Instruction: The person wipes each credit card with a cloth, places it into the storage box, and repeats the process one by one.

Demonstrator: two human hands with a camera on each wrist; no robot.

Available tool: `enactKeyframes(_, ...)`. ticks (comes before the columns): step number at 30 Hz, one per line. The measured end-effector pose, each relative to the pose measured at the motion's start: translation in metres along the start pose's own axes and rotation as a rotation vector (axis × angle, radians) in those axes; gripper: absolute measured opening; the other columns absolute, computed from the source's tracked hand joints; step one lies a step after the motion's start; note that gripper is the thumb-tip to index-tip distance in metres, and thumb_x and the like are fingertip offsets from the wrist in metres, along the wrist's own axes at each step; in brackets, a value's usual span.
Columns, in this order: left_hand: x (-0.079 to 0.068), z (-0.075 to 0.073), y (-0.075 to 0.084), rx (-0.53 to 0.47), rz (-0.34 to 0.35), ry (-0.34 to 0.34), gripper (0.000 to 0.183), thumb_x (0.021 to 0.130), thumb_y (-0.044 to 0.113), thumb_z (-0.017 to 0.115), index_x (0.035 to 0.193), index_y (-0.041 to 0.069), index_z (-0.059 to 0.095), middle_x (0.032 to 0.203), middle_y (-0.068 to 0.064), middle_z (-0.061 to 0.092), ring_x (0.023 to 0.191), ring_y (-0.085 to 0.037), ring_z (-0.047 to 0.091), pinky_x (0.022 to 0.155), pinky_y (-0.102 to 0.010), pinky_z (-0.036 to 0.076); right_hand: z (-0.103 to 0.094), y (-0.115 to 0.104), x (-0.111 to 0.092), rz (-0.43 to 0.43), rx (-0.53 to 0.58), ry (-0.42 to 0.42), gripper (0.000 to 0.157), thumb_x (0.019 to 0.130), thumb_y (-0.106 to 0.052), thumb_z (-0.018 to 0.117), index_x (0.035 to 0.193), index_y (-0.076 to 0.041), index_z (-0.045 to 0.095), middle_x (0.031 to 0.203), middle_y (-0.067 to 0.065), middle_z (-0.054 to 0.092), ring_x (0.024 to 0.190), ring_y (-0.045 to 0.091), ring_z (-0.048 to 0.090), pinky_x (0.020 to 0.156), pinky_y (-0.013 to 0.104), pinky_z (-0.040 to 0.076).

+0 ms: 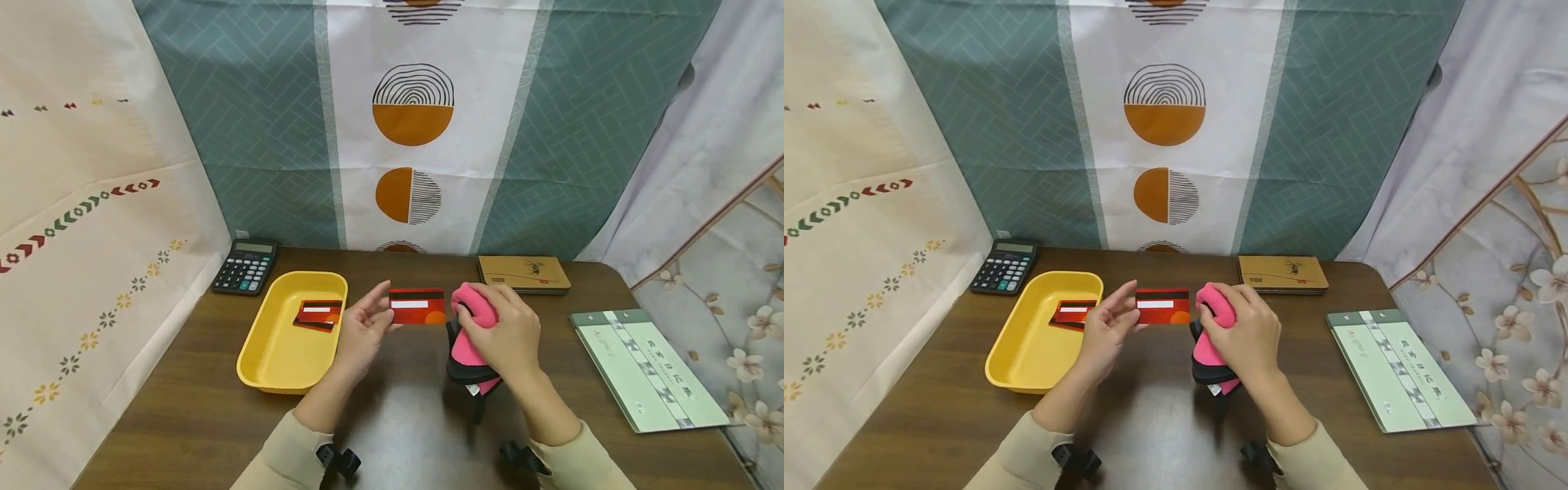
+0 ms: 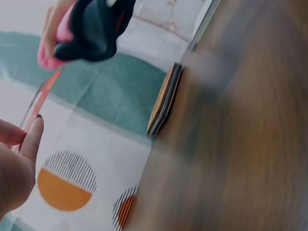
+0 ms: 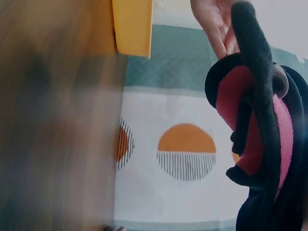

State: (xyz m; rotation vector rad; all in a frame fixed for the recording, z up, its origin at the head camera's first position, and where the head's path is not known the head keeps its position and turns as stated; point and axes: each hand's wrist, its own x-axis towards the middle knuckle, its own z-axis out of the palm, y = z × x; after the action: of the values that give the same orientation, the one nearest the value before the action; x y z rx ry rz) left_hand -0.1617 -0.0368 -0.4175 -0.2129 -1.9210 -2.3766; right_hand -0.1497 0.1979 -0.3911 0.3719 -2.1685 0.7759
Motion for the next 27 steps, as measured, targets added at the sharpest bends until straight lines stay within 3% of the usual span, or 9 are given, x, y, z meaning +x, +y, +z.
enactKeyframes(4,0.006,-0.017,0.002,0.059,-0.025,0.071,0.048,0.092,-0.013,0.062,0.137,0.005,0.063,0.103,-0.015,0.059,0.084,-0.014,0.068,0.078,-0.033,0.061,-0.004,0.006,-0.001,0.006,0.017,0.018,0.036,0.075,-0.016,0.084,0.110,-0.009,0.078,0.095,0.009,0.072,0.074,0.025,0.067,0.052,0.038,0.051)
enactKeyframes(9,0.009,-0.035,0.007,0.129,-0.047,0.135,0.046,0.093,-0.006,0.067,0.136,0.008,0.065,0.110,-0.017,0.068,0.092,-0.019,0.071,0.085,-0.032,0.059,-0.006,0.012,-0.002,0.013,0.023,0.036,0.037,0.075,-0.016,0.085,0.110,-0.008,0.078,0.095,0.010,0.073,0.072,0.025,0.067,0.051,0.038,0.049)
enactKeyframes(14,0.012,-0.055,0.015,0.185,-0.082,0.139,0.046,0.093,-0.002,0.069,0.138,0.011,0.064,0.119,-0.019,0.070,0.101,-0.019,0.071,0.087,-0.024,0.057,-0.006,0.016,-0.004,0.026,0.029,0.025,0.039,0.074,-0.015,0.086,0.112,-0.008,0.078,0.096,0.009,0.073,0.073,0.024,0.067,0.051,0.036,0.048)
enactKeyframes(18,0.017,-0.074,0.022,0.193,-0.071,0.118,0.046,0.094,-0.005,0.067,0.138,0.007,0.062,0.118,-0.021,0.070,0.095,-0.016,0.072,0.082,-0.026,0.060,-0.005,0.020,-0.005,0.037,0.032,0.011,0.040,0.074,-0.014,0.086,0.113,-0.008,0.078,0.096,0.009,0.073,0.073,0.024,0.067,0.051,0.035,0.048)
enactKeyframes(27,0.030,-0.128,0.028,0.304,-0.070,0.143,0.045,0.097,-0.007,0.060,0.141,-0.001,0.057,0.105,-0.008,0.069,0.083,-0.004,0.068,0.079,-0.028,0.061,0.000,0.030,-0.010,0.067,0.032,-0.049,0.040,0.074,-0.018,0.088,0.111,-0.008,0.078,0.095,0.010,0.072,0.072,0.023,0.064,0.051,0.035,0.045)
